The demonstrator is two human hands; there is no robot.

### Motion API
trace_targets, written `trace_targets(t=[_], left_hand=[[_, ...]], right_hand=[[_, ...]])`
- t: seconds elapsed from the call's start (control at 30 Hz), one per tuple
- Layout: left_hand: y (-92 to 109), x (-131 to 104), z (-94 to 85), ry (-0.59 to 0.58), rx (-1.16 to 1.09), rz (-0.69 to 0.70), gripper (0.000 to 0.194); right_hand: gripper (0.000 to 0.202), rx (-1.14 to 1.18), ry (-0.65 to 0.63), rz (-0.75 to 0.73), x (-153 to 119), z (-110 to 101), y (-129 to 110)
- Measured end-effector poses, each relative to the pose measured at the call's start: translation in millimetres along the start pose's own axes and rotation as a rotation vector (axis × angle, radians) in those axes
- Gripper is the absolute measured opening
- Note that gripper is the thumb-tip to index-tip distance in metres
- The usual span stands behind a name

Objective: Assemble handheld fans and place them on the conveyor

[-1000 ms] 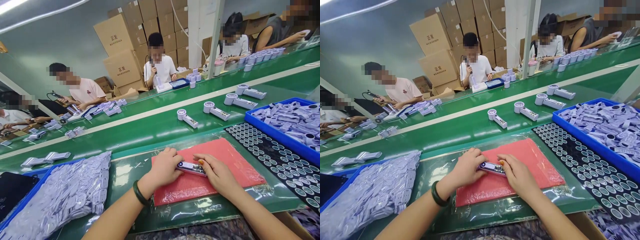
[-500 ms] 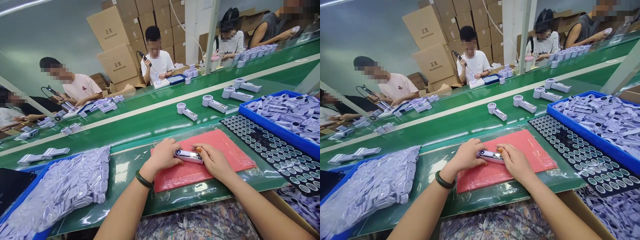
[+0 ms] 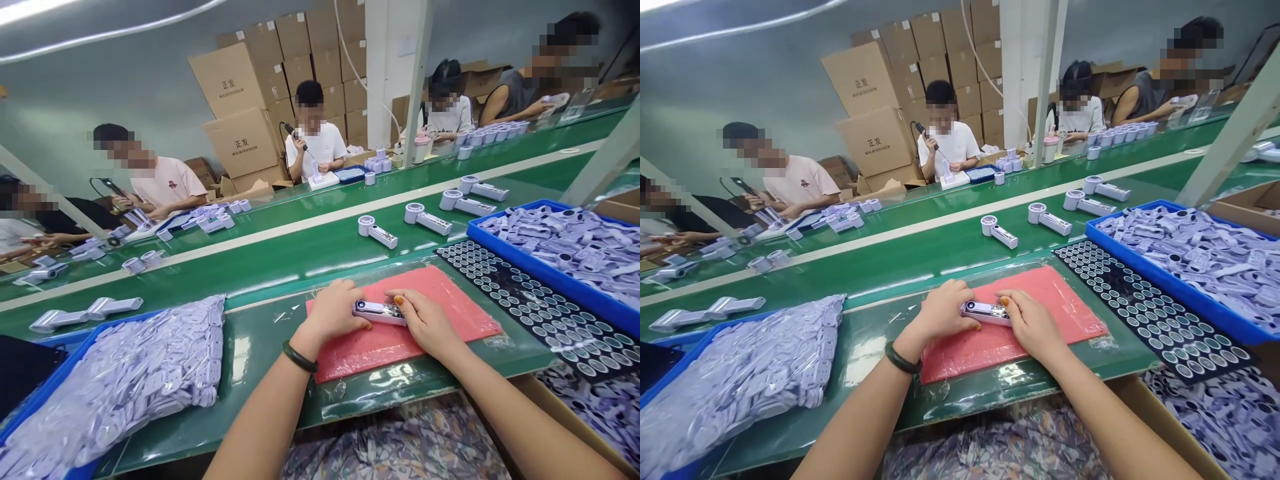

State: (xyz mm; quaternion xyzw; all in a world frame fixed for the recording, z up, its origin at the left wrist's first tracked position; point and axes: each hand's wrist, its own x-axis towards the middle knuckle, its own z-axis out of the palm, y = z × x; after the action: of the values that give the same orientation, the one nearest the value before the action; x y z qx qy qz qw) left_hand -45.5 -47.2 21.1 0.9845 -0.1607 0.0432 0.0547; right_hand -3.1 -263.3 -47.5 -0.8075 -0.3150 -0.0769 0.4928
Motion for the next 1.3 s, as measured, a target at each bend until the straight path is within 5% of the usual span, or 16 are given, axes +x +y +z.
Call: trace_targets(t=[0.47, 0.6, 0.73, 0.93, 1.07, 1.17, 1.3], left_hand=[[-5, -11, -15.9, 0.005, 0.146, 0.193, 0.033], [-36, 6, -33.9, 0.021, 0.251, 0.186, 0.021], [-85, 33, -49.5, 0.123, 0.385, 0.032, 0.015], [-134, 65, -29.3, 0.131, 0.433, -0.21, 0.021], [-119, 57, 0.9, 0.073, 0.355, -0.25, 0.052], [-84, 32, 23.4, 0.068, 0.239, -0.101, 0.068], [-39, -4, 46.1, 0.08, 0.082, 0.196, 0.037]], right_hand=[[0.041, -0.09, 0.043, -0.043, -2, 4, -13], [0.04, -0.062, 0.06, -0.058, -5, 6, -13], [0.037, -0.009, -0.018, 0.012, -5, 12, -3], [0.038, 0.04, -0.307, -0.045, 29, 7, 2], [0.034, 0.059, -0.395, -0.148, 77, 5, 2], [0.038, 0.1, -0.4, -0.123, 102, 15, 22], [0.045, 0.132, -0.331, -0.122, 101, 32, 59]])
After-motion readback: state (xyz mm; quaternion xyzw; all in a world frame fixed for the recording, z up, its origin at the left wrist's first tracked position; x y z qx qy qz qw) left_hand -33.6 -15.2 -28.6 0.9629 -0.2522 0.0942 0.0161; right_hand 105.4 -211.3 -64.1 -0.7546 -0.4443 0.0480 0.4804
